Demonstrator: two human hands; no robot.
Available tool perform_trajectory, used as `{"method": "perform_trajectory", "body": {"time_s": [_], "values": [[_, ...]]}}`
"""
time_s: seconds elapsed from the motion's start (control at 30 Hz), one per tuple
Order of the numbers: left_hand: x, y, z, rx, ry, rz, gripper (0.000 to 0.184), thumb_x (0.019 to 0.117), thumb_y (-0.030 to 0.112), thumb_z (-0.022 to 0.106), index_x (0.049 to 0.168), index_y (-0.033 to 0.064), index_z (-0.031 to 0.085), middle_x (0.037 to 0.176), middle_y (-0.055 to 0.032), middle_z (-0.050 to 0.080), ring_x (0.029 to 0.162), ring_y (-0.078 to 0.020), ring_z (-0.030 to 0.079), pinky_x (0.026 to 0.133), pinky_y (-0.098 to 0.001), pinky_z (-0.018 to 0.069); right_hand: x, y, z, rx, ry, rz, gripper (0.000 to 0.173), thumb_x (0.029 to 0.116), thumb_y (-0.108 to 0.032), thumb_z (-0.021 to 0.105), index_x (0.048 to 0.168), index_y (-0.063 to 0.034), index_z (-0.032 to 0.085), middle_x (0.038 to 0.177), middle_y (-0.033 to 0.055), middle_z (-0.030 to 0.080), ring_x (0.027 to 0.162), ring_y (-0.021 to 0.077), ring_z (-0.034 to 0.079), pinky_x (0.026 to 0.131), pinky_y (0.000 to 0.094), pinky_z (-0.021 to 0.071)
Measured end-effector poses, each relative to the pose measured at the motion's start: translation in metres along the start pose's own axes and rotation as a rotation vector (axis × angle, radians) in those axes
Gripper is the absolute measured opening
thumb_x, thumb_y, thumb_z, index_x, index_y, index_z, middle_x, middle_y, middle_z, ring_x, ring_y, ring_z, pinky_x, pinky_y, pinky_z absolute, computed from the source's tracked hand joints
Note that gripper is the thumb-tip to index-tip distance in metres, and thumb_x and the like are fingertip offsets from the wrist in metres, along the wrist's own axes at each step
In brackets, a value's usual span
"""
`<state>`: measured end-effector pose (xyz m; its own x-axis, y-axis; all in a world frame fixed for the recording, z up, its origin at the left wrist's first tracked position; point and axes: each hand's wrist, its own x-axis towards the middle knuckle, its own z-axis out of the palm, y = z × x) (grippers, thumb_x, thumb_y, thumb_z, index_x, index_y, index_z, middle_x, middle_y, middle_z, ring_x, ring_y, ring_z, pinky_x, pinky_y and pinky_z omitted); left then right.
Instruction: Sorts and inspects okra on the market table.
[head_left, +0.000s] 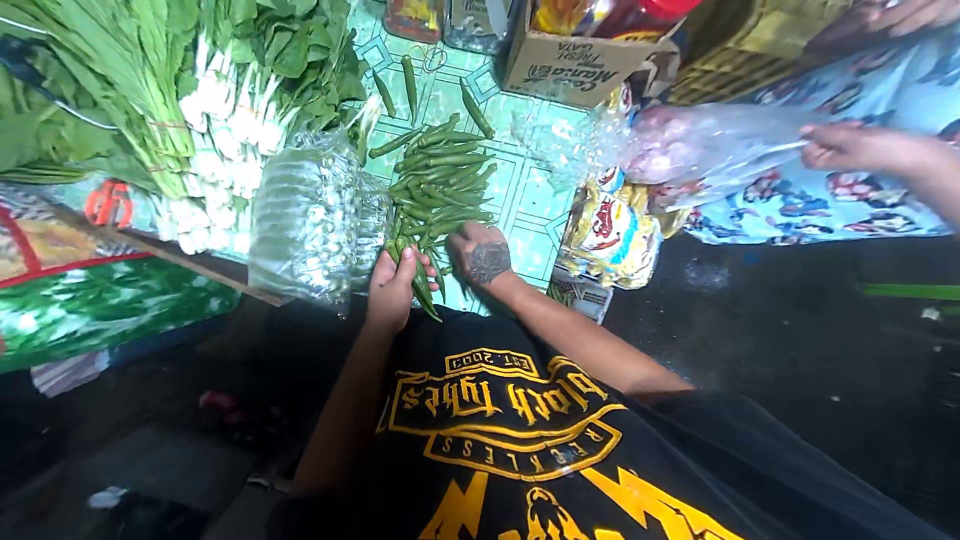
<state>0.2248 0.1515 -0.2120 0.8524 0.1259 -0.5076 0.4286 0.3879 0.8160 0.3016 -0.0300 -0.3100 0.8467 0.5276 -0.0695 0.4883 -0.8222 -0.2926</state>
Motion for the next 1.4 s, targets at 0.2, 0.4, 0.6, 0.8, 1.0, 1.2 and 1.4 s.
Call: {"method": "perform_trajectory", "body": {"time_s": [0.2, 0.4, 0.6, 0.8, 1.0, 1.2, 1.4], "values": [[0.006, 0.003, 0.000, -0.140, -0.067, -0.033, 0.032, 0.1131, 0.028, 0.034, 0.131, 0.0069, 0.049, 0.107, -0.0147, 0.068, 0.089, -0.0286, 0.071, 0.076, -0.0474, 0.0626, 0.013, 0.007, -0.007, -0.014, 0.056, -0.139, 0.018, 0.0974, -0.016, 0.058, 0.101, -0.0076, 0.073, 0.106, 0.0153, 0.071, 0.099, 0.0350, 0.069, 0.081, 0.0532, 0.0557], [0.008, 0.008, 0.001, -0.218, -0.135, -0.031, 0.032, 0.1134, 0.026, 0.031, 0.133, 0.0072, 0.048, 0.109, -0.0144, 0.067, 0.093, -0.0292, 0.071, 0.080, -0.0484, 0.0618, -0.009, 0.021, -0.093, 0.238, 0.477, -0.379, 0.024, 0.0993, -0.024, 0.059, 0.114, -0.0162, 0.075, 0.098, 0.0101, 0.072, 0.091, 0.0271, 0.069, 0.075, 0.0444, 0.0542], [0.013, 0.018, 0.038, -0.169, -0.410, 0.040, 0.031, 0.1109, 0.022, 0.040, 0.139, 0.0092, 0.047, 0.125, -0.0119, 0.065, 0.111, -0.0235, 0.066, 0.097, -0.0462, 0.0562, -0.024, 0.000, -0.120, 0.285, 0.562, -0.581, 0.019, 0.0929, -0.019, 0.068, 0.109, -0.0184, 0.078, 0.103, 0.0081, 0.073, 0.090, 0.0236, 0.068, 0.076, 0.0413, 0.0548], [0.009, 0.022, 0.057, -0.075, -0.501, -0.017, 0.034, 0.1084, 0.015, 0.047, 0.142, 0.0099, 0.043, 0.124, -0.0139, 0.065, 0.108, -0.0254, 0.068, 0.095, -0.0470, 0.0573, -0.050, 0.011, -0.128, 0.237, 0.504, -0.476, 0.025, 0.0931, -0.020, 0.060, 0.112, -0.0118, 0.074, 0.112, 0.0073, 0.074, 0.099, 0.0234, 0.069, 0.079, 0.0416, 0.0546], [0.006, 0.013, 0.062, -0.088, -0.567, -0.128, 0.026, 0.1075, 0.015, 0.049, 0.132, 0.0060, 0.045, 0.102, -0.0167, 0.068, 0.082, -0.0284, 0.072, 0.072, -0.0458, 0.0637, -0.073, 0.019, -0.128, 0.751, 0.367, -0.221, 0.024, 0.0960, -0.022, 0.063, 0.112, -0.0144, 0.079, 0.106, 0.0041, 0.061, 0.093, 0.0122, 0.058, 0.080, 0.0307, 0.0546], [-0.001, 0.009, 0.075, 0.232, -0.722, 0.051, 0.036, 0.1021, 0.008, 0.056, 0.136, 0.0029, 0.044, 0.096, -0.0116, 0.068, 0.080, -0.0213, 0.070, 0.076, -0.0377, 0.0626, -0.098, 0.049, -0.141, 1.298, 0.436, -0.042, 0.030, 0.0943, 0.005, 0.052, 0.117, -0.0134, 0.048, 0.112, 0.0124, 0.074, 0.072, 0.0247, 0.074, 0.061, 0.0362, 0.0640], [-0.010, 0.009, 0.093, 0.641, -0.765, 0.269, 0.039, 0.1016, 0.014, 0.061, 0.137, 0.0042, 0.049, 0.101, -0.0086, 0.071, 0.085, -0.0175, 0.071, 0.079, -0.0371, 0.0626, -0.108, 0.058, -0.186, 0.956, 0.292, -0.173, 0.081, 0.0677, -0.033, 0.085, 0.130, -0.0158, 0.036, 0.124, 0.0041, 0.067, 0.109, 0.0218, 0.070, 0.072, 0.0382, 0.0651]]}}
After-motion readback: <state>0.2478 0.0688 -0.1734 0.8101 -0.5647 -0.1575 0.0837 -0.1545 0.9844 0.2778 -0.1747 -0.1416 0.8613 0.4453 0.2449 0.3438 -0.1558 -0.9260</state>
